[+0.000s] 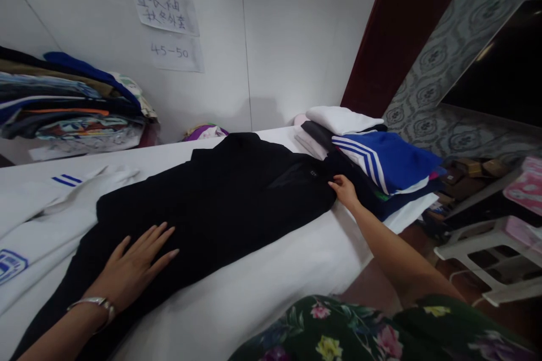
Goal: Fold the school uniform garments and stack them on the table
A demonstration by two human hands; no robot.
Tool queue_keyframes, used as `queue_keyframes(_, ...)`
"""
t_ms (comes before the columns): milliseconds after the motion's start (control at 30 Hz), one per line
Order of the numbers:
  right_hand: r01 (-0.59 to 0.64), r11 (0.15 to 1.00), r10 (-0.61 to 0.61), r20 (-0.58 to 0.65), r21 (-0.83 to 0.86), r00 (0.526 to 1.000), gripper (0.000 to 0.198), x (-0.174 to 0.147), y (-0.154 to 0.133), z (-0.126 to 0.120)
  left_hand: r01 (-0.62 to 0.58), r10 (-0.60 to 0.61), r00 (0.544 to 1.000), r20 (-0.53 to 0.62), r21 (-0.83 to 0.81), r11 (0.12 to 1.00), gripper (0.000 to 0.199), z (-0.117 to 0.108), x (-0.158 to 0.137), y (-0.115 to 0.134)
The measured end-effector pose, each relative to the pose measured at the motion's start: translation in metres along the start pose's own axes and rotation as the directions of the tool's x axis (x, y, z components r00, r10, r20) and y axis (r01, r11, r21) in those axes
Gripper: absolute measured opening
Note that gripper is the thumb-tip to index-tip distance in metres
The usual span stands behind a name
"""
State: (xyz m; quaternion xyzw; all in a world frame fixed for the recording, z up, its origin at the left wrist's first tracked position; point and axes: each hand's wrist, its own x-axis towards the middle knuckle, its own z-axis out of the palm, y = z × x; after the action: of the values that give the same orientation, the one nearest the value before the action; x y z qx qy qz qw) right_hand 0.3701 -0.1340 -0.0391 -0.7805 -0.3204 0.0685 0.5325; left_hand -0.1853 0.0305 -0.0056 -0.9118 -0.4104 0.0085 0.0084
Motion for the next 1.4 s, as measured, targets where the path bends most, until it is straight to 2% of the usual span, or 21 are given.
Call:
queue_keyframes(200, 0.015, 0.999, -0.016, -0.016, -0.041, 1.000, 0.044, -0.001, 0.006, 0.010, -0.010, 0.011, 1.000, 0.013, -0.021, 1.000, 0.050, -0.011, -0.002, 0.007)
queue_keyframes(433, 0.087, 0.994, -0.084, 0.037, -0.071, 0.996, 0.047, -0.034, 0.004, -0.012, -0.002, 0.003, 1.000, -0.014, 0.031, 1.000, 0.054, 0.004, 0.000, 0.000)
queue_keyframes(567, 0.128, 0.988, -0.125, 0.046, -0.083, 0.991, 0.043, -0.053, 0.001, -0.011, -0.021, 0.024, 0.998, -0.060, 0.051, 0.998, 0.052, 0.007, -0.001, -0.002)
queue_keyframes(667, 0.158, 0.982, -0.151, 0.076, -0.098, 0.986, 0.039, -0.052, -0.006, -0.003, -0.054, 0.055, 0.998, -0.021, 0.057, 0.997, 0.051, 0.001, -0.003, 0.000)
queue_keyframes(800, 0.338, 0.930, -0.326, 0.102, -0.144, 0.940, 0.027, -0.041, -0.011, 0.008, -0.049, 0.047, 0.998, 0.028, 0.072, 0.996, 0.051, -0.005, -0.004, 0.003)
queue_keyframes(900, 0.397, 0.900, -0.390, 0.078, -0.181, 0.918, 0.028, -0.034, -0.005, 0.015, -0.023, 0.023, 1.000, -0.005, 0.038, 0.999, 0.050, 0.000, -0.004, 0.002)
queue_keyframes(1000, 0.421, 0.877, -0.407, 0.106, -0.231, 0.907, 0.027, -0.031, 0.003, 0.017, -0.004, 0.002, 0.998, -0.064, -0.026, 1.000, 0.053, 0.011, -0.003, -0.003)
queue_keyframes(1133, 0.435, 0.842, -0.417, 0.129, -0.319, 0.900, 0.024, -0.044, -0.004, 0.009, -0.020, 0.011, 0.994, -0.111, -0.086, 0.996, 0.056, 0.023, -0.002, -0.009)
queue_keyframes(1233, 0.519, 0.799, -0.504, 0.132, -0.302, 0.853, 0.030, -0.068, -0.025, 0.007, -0.003, -0.010, 0.994, -0.107, -0.120, 0.993, 0.058, 0.024, 0.000, -0.010)
queue_keyframes(1333, 0.661, 0.733, -0.610, 0.275, -0.159, 0.743, 0.039, -0.094, -0.047, 0.013, 0.005, -0.021, 0.996, -0.092, -0.176, 0.984, 0.062, 0.016, 0.000, -0.011)
queue_keyframes(1400, 0.721, 0.688, -0.650, 0.376, -0.076, 0.660, 0.037, -0.104, -0.056, 0.019, -0.002, -0.018, 0.996, -0.090, -0.215, 0.977, 0.065, 0.006, -0.004, -0.011)
